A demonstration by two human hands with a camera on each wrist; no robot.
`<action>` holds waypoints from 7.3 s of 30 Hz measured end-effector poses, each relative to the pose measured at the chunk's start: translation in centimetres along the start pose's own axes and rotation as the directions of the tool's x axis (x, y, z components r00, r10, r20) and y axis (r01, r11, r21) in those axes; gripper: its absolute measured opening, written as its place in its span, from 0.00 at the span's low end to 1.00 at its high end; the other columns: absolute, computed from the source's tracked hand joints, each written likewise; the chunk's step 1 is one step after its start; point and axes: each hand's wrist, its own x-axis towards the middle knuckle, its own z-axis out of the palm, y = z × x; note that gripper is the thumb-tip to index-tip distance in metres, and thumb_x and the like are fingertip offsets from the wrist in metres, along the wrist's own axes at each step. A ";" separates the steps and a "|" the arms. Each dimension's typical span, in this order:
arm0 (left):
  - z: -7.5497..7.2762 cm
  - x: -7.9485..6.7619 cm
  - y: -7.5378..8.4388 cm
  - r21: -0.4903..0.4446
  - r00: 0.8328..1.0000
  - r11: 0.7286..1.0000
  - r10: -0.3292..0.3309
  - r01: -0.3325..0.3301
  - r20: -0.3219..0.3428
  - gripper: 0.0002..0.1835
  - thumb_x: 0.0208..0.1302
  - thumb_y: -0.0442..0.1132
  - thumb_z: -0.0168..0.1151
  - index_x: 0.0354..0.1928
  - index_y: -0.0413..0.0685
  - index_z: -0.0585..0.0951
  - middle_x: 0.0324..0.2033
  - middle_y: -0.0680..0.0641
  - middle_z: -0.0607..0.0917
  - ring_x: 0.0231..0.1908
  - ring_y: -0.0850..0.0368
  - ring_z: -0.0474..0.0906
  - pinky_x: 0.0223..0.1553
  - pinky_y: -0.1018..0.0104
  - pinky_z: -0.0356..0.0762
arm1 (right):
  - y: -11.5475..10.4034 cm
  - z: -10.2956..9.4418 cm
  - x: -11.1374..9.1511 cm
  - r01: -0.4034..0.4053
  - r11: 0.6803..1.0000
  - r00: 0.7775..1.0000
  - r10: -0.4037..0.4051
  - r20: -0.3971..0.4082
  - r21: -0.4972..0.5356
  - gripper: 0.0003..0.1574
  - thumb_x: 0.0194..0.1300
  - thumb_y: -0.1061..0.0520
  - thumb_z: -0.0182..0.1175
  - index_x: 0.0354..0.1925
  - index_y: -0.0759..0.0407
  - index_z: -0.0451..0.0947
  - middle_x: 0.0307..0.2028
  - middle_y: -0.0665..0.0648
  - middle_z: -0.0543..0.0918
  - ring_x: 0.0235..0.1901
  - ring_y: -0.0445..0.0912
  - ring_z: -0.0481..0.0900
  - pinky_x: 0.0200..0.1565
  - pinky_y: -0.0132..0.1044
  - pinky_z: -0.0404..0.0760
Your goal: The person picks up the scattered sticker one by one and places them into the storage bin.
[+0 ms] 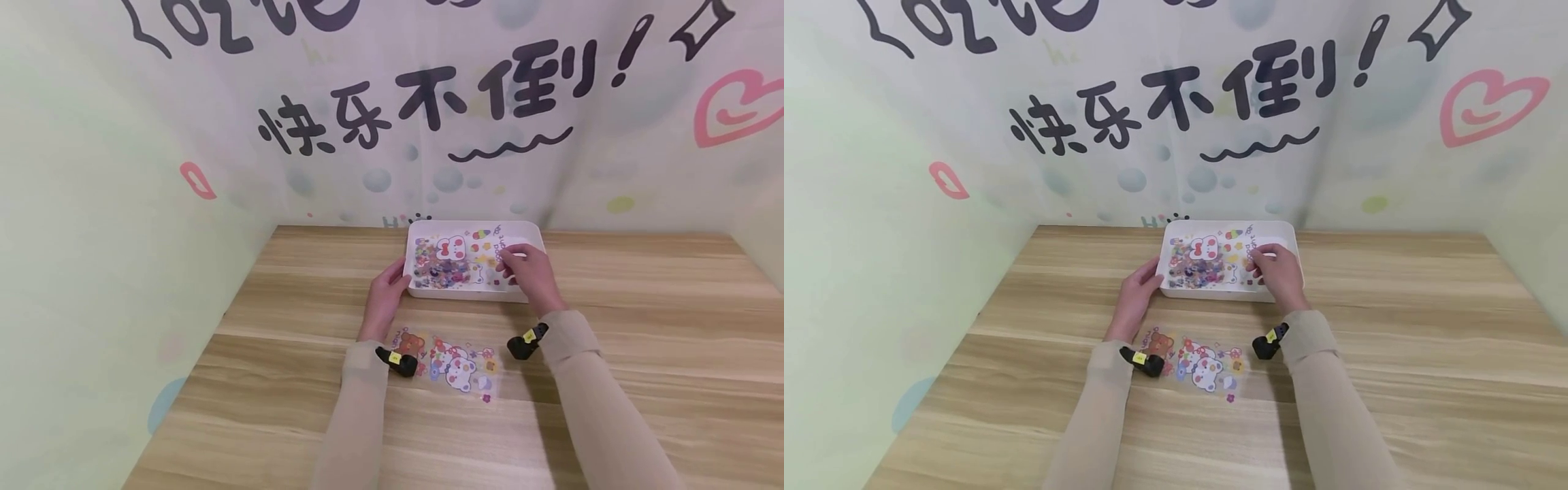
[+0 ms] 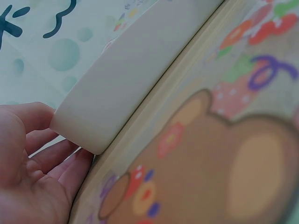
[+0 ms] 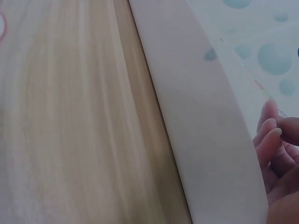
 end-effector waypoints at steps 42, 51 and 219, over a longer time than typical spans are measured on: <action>-0.2 -0.1 0.6 0.003 1.000 1.000 -0.018 0.018 0.004 0.23 0.63 0.39 0.53 0.61 0.52 0.68 0.59 0.52 0.70 0.57 0.61 0.65 0.54 0.69 0.68 | -0.2 1.3 0.4 -0.033 0.988 0.999 0.038 0.031 -0.150 0.21 0.62 0.45 0.53 0.46 0.59 0.70 0.33 0.58 0.81 0.28 0.46 0.76 0.31 0.42 0.78; -0.1 -0.7 1.5 0.005 0.999 0.999 -0.041 0.041 0.003 0.23 0.64 0.38 0.52 0.61 0.50 0.67 0.59 0.50 0.69 0.57 0.58 0.65 0.54 0.67 0.68 | -0.2 1.3 0.4 -0.023 0.978 0.998 0.035 0.055 -0.208 0.23 0.63 0.45 0.52 0.48 0.60 0.69 0.34 0.60 0.80 0.31 0.50 0.76 0.31 0.36 0.77; 0.0 0.1 -0.1 0.035 1.000 0.999 0.006 -0.006 -0.015 0.22 0.63 0.41 0.53 0.60 0.59 0.69 0.57 0.58 0.71 0.56 0.63 0.66 0.54 0.69 0.68 | -0.4 0.4 -6.9 0.420 0.800 0.907 -0.361 0.216 -0.428 0.26 0.62 0.38 0.49 0.48 0.53 0.73 0.36 0.52 0.77 0.33 0.45 0.74 0.31 0.36 0.77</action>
